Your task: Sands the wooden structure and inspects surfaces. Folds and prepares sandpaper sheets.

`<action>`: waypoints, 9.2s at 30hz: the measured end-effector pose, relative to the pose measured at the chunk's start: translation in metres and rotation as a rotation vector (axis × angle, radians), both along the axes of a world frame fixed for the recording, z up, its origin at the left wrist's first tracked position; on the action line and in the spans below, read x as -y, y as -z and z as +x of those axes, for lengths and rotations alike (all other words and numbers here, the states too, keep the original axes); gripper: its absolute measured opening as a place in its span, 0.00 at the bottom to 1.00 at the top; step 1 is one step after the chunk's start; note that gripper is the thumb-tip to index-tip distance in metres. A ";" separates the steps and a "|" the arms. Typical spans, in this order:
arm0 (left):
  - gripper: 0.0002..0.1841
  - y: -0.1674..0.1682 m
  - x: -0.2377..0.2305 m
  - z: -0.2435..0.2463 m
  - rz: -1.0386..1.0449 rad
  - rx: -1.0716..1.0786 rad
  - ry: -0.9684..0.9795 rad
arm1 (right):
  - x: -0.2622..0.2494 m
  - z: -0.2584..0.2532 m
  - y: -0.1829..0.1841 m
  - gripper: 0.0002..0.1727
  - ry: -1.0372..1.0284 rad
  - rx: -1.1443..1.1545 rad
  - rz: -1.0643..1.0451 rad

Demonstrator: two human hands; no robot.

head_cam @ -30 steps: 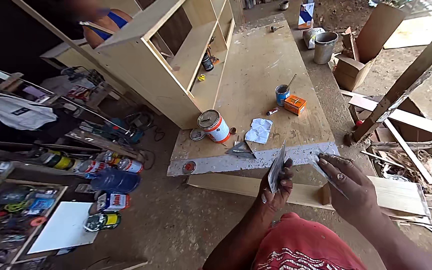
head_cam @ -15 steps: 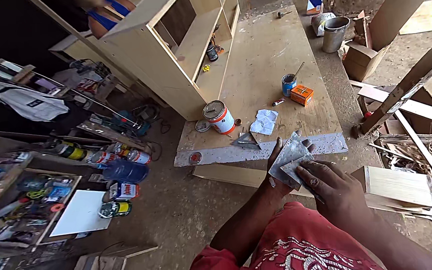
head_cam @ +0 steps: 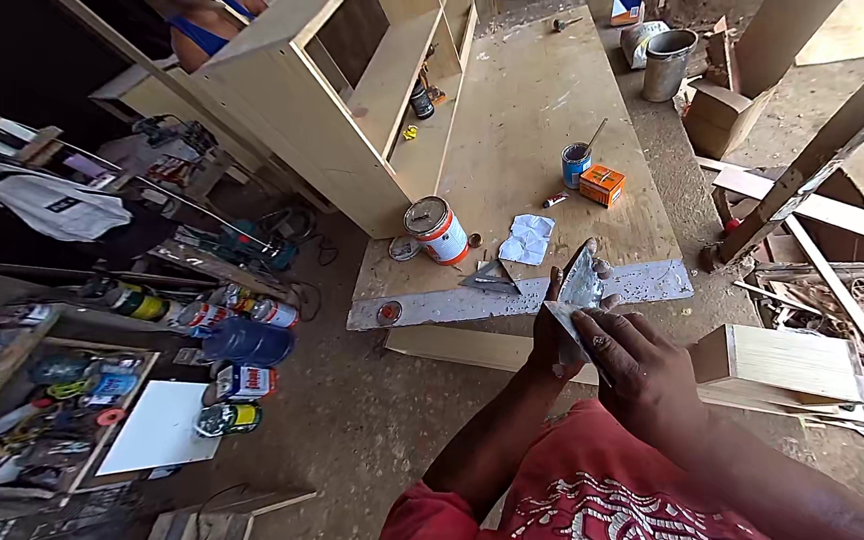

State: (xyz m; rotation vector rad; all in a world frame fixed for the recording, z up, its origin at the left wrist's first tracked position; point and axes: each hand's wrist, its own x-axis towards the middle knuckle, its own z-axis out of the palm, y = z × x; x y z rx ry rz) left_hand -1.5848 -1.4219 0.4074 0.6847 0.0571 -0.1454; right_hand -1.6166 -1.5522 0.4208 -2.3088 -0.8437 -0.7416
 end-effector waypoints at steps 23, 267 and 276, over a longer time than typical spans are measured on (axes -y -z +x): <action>0.21 0.009 -0.014 0.015 0.051 0.246 -0.281 | -0.047 0.037 -0.021 0.24 0.129 -0.059 0.033; 0.41 0.019 -0.053 0.039 0.174 -0.098 0.227 | -0.033 0.165 0.004 0.22 -0.274 -0.360 -0.044; 0.51 0.034 -0.059 0.035 0.138 -0.145 0.252 | -0.028 0.173 0.037 0.18 -0.626 -0.460 0.331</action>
